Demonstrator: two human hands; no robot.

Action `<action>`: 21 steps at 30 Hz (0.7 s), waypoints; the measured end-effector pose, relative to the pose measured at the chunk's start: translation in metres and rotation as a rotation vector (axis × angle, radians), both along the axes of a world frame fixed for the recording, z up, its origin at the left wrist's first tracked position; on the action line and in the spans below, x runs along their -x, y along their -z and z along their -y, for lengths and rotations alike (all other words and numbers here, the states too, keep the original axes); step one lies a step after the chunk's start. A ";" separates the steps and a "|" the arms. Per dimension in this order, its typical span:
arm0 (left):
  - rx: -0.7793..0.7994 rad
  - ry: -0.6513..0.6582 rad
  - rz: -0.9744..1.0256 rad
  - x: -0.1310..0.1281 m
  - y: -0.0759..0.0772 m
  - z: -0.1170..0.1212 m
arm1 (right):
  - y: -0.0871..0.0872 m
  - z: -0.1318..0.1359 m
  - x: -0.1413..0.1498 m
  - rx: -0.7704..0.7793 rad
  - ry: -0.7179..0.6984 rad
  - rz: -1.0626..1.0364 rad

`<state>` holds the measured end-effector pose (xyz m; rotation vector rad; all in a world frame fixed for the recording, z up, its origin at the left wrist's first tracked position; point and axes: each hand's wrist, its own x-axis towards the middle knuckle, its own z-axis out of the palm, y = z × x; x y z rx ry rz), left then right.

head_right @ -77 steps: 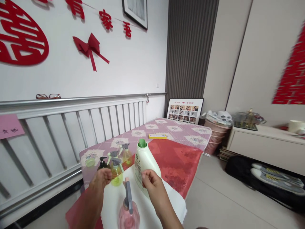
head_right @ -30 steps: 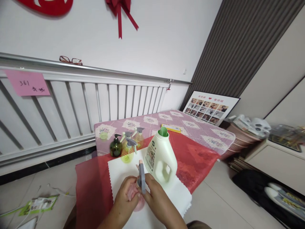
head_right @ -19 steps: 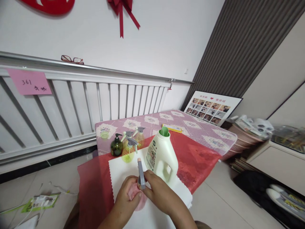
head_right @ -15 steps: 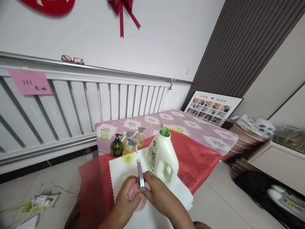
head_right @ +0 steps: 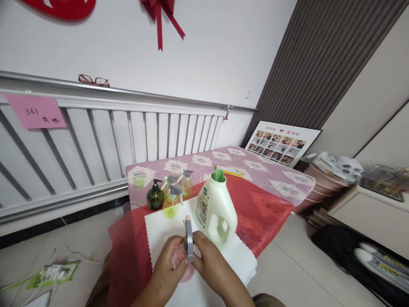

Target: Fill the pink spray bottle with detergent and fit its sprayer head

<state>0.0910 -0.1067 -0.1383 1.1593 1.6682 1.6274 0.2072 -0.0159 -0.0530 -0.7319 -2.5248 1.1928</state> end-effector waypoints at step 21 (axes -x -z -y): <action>0.032 -0.171 0.073 -0.015 0.000 -0.001 | 0.028 0.030 0.016 0.118 0.515 -0.119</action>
